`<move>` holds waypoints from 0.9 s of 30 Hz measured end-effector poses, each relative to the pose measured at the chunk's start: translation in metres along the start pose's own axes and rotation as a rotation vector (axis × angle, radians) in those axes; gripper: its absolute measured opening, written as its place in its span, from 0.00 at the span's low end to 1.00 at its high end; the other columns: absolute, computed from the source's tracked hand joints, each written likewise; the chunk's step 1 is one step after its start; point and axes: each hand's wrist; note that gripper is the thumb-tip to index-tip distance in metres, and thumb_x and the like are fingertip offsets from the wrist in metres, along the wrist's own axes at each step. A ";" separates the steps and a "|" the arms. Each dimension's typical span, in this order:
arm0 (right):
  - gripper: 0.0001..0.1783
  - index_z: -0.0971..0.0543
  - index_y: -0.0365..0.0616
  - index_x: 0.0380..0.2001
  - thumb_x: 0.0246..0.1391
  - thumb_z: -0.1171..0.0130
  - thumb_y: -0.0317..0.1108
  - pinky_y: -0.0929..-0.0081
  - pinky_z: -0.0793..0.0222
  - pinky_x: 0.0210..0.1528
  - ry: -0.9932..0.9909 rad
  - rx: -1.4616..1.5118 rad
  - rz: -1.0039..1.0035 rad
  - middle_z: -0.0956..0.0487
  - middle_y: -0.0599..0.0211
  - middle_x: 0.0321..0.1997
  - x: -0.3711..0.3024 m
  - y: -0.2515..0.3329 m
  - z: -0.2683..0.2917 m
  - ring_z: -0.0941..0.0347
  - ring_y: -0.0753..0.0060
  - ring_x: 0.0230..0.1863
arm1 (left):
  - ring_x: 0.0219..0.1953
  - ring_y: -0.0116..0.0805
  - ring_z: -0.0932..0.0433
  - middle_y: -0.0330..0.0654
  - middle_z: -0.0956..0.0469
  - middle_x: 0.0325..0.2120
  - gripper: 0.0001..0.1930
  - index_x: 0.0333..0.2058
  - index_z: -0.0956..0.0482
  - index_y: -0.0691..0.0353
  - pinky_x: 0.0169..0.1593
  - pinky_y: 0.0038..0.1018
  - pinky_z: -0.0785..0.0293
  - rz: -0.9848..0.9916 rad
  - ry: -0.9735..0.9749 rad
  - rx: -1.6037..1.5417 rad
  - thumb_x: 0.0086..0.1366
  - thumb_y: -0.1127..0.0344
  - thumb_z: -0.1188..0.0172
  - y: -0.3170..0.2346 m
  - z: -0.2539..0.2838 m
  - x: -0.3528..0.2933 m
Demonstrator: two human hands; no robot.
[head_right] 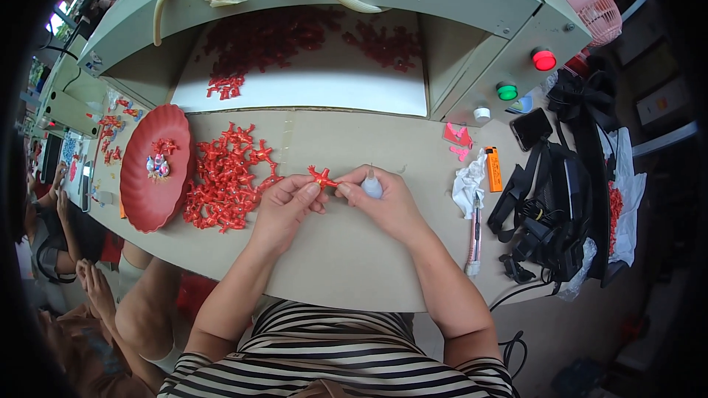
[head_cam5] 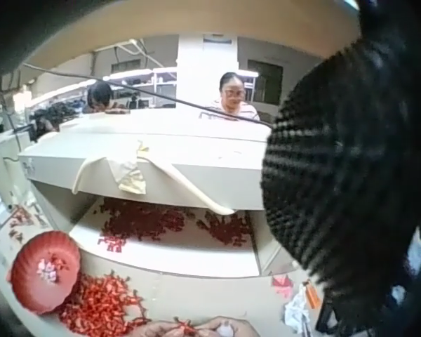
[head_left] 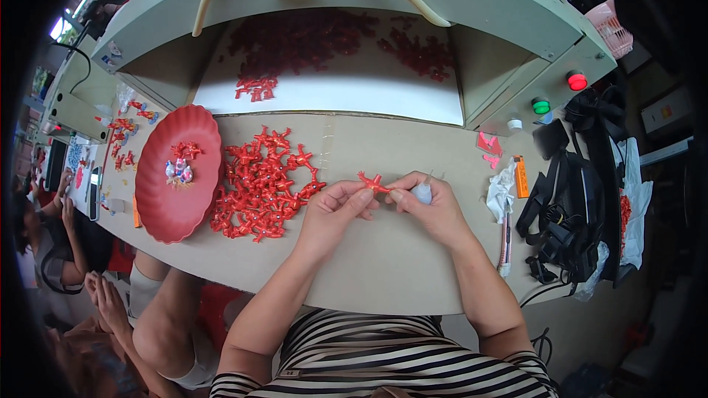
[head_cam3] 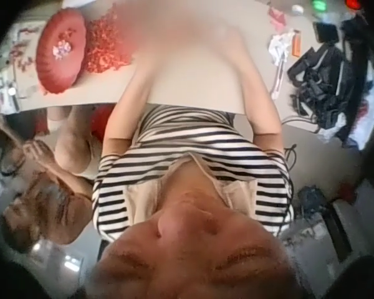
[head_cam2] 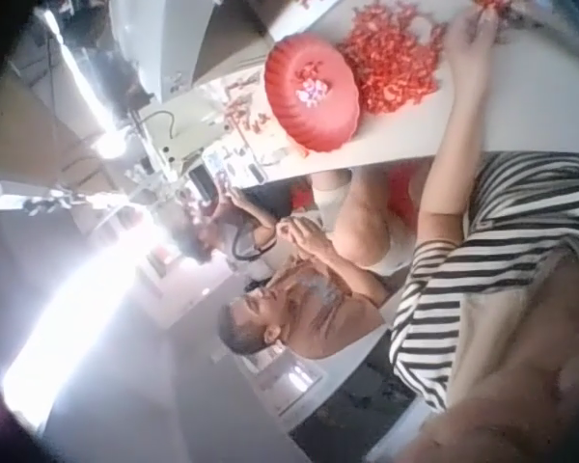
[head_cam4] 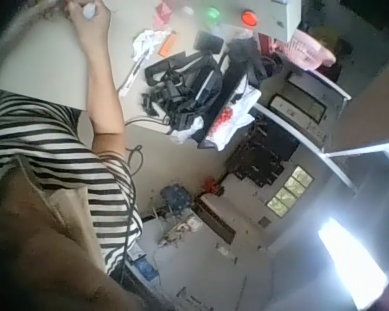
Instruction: The person assembles small plastic figurines by picking up parts from the desk, applying glue to them with a squeeze bottle, and pressing the pieces together by hand.
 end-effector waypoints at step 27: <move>0.16 0.28 0.38 0.30 0.56 0.56 0.41 0.81 0.36 0.29 -0.096 -0.008 0.085 0.27 0.64 0.26 -0.002 0.000 -0.004 0.32 0.79 0.24 | 0.40 0.34 0.31 0.40 0.28 0.33 0.10 0.34 0.25 0.59 0.44 0.27 0.35 -0.660 -0.091 0.789 0.51 0.71 0.40 -0.095 0.001 -0.068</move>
Point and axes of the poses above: each hand's wrist, its own x-axis towards the middle knuckle, its own z-axis out of the back of the hand, y = z × x
